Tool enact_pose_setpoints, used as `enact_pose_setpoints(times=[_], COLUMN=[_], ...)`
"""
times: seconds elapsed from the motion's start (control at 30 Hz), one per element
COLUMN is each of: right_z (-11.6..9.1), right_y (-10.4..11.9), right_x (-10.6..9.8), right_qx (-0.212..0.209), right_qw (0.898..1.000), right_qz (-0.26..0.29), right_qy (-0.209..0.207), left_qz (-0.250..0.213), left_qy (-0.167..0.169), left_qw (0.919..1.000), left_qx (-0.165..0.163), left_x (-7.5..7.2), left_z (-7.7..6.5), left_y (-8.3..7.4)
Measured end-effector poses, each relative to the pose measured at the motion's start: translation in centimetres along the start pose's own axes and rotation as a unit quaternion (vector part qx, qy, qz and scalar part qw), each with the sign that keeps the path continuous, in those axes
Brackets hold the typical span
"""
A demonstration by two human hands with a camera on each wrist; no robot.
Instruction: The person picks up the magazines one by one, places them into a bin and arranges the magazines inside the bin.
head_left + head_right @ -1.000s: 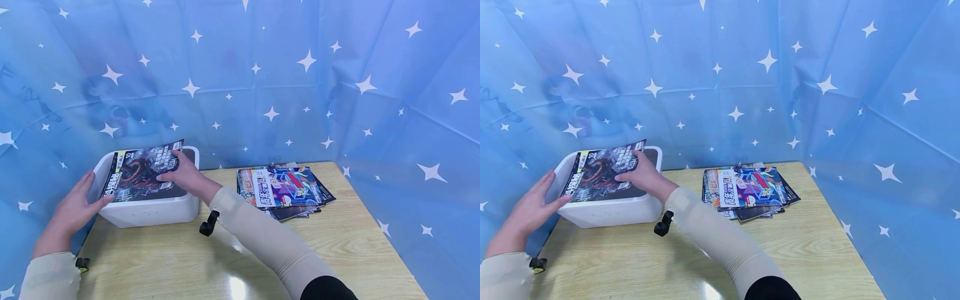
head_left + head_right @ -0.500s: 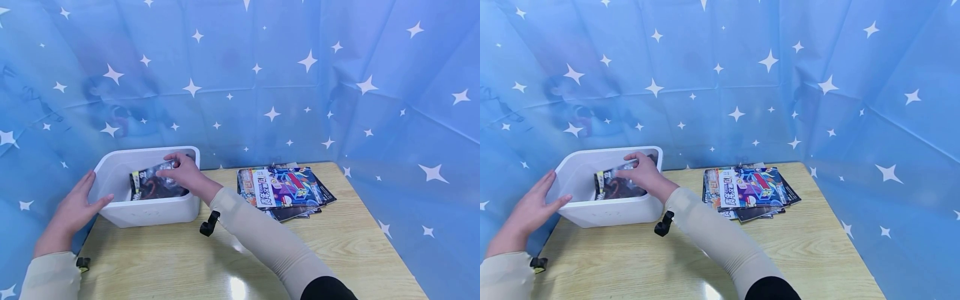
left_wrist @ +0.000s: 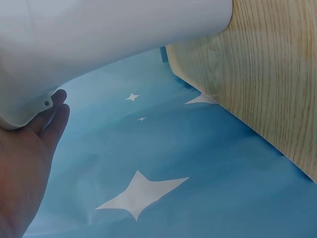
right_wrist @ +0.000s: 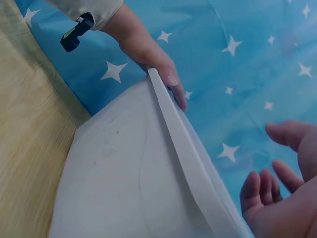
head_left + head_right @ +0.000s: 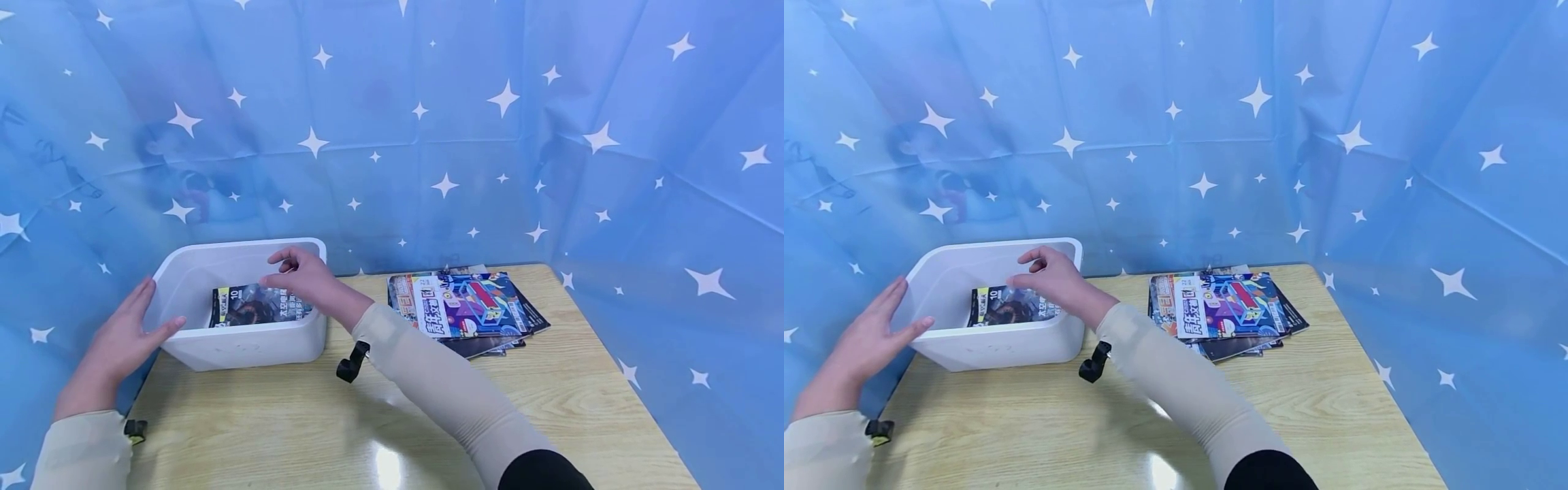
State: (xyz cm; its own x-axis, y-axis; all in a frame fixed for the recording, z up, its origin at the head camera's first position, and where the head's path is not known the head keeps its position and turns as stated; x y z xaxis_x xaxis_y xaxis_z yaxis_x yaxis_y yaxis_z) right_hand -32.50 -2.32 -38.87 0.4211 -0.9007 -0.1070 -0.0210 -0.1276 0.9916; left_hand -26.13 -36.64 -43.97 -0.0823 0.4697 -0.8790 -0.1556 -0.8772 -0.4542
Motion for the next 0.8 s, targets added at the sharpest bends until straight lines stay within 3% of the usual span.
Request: enact_pose_setpoints(times=[0.2, 0.4, 0.63, 0.8], right_z=[-1.2, -3.4, -6.6, -9.1], right_y=[0.2, -1.0, -5.3, -8.6], right_x=[-2.4, -6.5, -12.0, -15.9], right_qx=[-0.052, -0.064, -0.051, -0.026], right_qw=[0.997, 0.992, 0.986, 0.987], right_qz=[-0.037, -0.095, -0.154, -0.156], right_qy=[0.05, 0.051, 0.026, 0.006], left_qz=[0.001, -0.003, -0.003, -0.002], left_qy=[0.001, 0.005, 0.007, 0.007], left_qw=[1.0, 1.0, 1.0, 1.0], left_qx=[0.004, 0.001, 0.0, -0.001], left_x=[0.1, 0.0, 0.0, 0.0], left_z=[0.1, 0.1, -0.1, 0.0], left_y=[0.1, 0.0, -0.1, -0.1])
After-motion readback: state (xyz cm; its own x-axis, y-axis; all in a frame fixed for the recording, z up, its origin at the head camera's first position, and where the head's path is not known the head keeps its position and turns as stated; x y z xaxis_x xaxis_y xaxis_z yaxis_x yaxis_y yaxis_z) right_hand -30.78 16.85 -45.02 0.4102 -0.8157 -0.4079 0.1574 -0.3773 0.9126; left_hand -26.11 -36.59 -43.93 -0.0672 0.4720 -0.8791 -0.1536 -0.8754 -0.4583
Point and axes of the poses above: each hand's wrist, its own z-axis towards the middle knuckle, its own x-axis out of the palm, y = z × x, the point moved 4 cm from there along z, towards the middle knuckle, and after that the axes turned 4 degrees about x, right-handed, at the moved point
